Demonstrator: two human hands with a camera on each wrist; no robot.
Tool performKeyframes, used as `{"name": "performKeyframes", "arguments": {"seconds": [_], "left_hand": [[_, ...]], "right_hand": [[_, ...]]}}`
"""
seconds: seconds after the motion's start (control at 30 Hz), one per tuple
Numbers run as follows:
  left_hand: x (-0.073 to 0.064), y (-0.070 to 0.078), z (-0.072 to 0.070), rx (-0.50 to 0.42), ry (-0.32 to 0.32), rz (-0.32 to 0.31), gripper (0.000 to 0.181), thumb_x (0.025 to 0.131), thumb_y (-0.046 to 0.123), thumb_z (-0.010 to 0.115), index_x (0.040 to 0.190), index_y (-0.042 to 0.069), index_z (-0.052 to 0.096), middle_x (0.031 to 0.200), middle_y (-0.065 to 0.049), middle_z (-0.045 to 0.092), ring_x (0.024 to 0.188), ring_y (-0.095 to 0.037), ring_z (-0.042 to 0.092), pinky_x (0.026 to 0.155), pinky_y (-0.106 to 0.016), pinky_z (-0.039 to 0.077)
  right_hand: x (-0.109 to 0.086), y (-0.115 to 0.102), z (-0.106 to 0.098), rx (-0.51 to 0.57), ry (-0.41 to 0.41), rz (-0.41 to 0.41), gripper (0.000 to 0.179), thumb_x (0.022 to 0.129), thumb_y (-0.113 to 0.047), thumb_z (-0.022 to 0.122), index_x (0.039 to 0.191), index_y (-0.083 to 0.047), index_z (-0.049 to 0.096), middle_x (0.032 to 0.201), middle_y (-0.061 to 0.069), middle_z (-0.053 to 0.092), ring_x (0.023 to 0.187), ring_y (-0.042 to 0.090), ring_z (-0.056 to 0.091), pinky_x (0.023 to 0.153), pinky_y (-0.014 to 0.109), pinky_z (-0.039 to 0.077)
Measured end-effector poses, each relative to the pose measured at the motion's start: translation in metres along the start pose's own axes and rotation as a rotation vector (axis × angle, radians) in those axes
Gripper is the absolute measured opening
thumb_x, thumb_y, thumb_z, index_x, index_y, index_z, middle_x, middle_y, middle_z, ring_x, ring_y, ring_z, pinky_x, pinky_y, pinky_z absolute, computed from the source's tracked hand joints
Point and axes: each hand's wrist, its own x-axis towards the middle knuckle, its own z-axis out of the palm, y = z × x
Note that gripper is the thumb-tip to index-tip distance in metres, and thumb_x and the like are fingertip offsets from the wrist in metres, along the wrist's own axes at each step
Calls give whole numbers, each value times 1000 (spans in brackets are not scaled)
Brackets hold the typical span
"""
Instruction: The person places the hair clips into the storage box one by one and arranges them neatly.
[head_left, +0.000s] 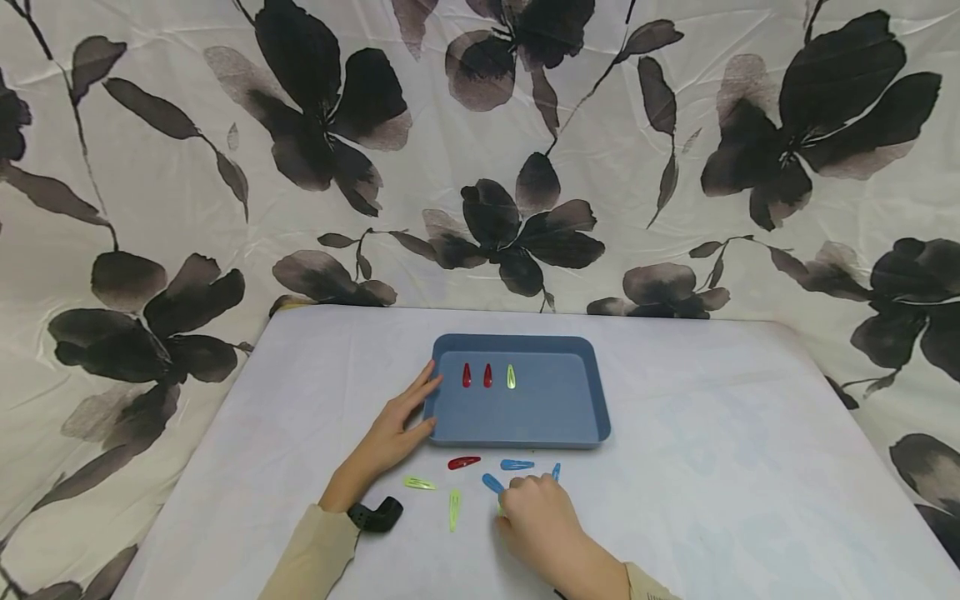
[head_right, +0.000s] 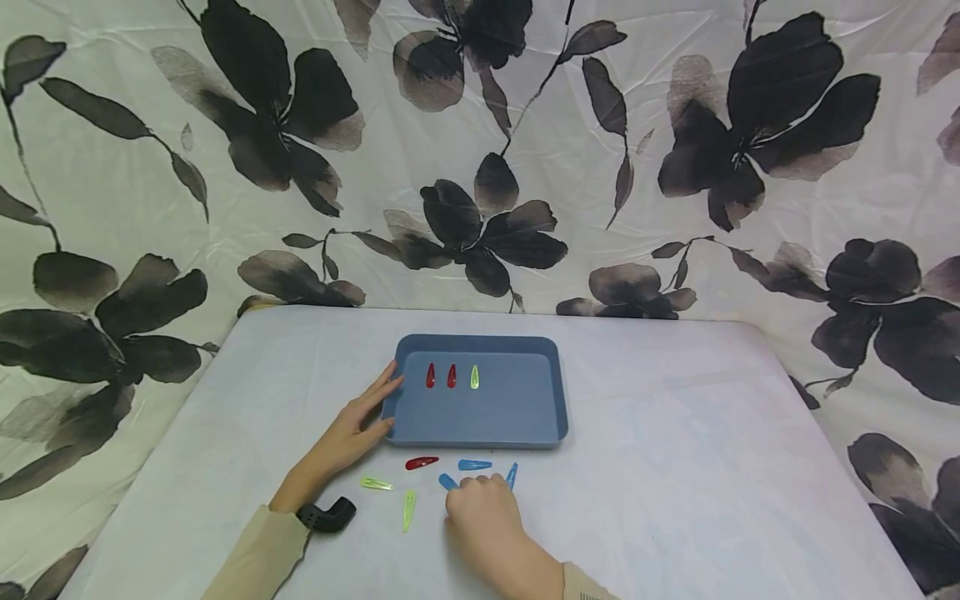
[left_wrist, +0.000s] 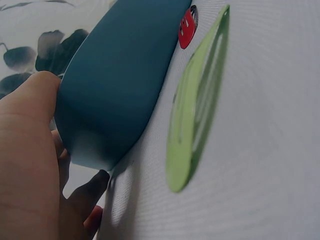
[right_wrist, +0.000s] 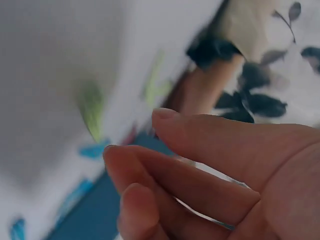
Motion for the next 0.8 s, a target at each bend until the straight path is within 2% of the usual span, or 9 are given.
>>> {"name": "performKeyframes", "arguments": {"seconds": [0.17,0.27,0.4,0.63,0.8], "left_hand": [[0,0,0,5,-4,-17,64,91,1,62,151,0,39,163,-14,21,148,-29,23,115,-21,18],[0,1,-1,0,-3,-17,65,90,0,62,151,0,39,163,-14,21,148,-29,23,115,-21,18],[0,1,0,7,3,-15,65,89,-3,63,150,-1,40,162,-15,22,148,-31,25,114,-19,18],[1,3,2,8,6,-28,64,87,-9,62,146,-10,39,159,-26,22,146,-41,25,115,-24,17],[1,2,1,10,6,-26,65,88,-7,63,148,-5,40,161,-20,23,147,-36,25,115,-21,17]], "right_hand": [[-8,-5,17,-36,-63,10,18,72,-10,79,59,-7,66,57,1,55,50,11,48,51,28,36],[-9,-8,18,-29,-104,29,14,73,-11,80,65,-3,71,61,3,58,53,12,51,52,29,39],[-7,-9,17,-21,-136,39,13,74,-11,80,67,-3,71,63,4,58,55,13,52,54,29,40],[-4,-6,17,35,-142,51,14,76,-9,78,65,-5,70,59,2,58,50,9,43,51,27,36],[-2,-5,19,62,-95,62,18,73,-5,76,58,-6,65,54,0,56,48,8,39,49,30,40]]}}
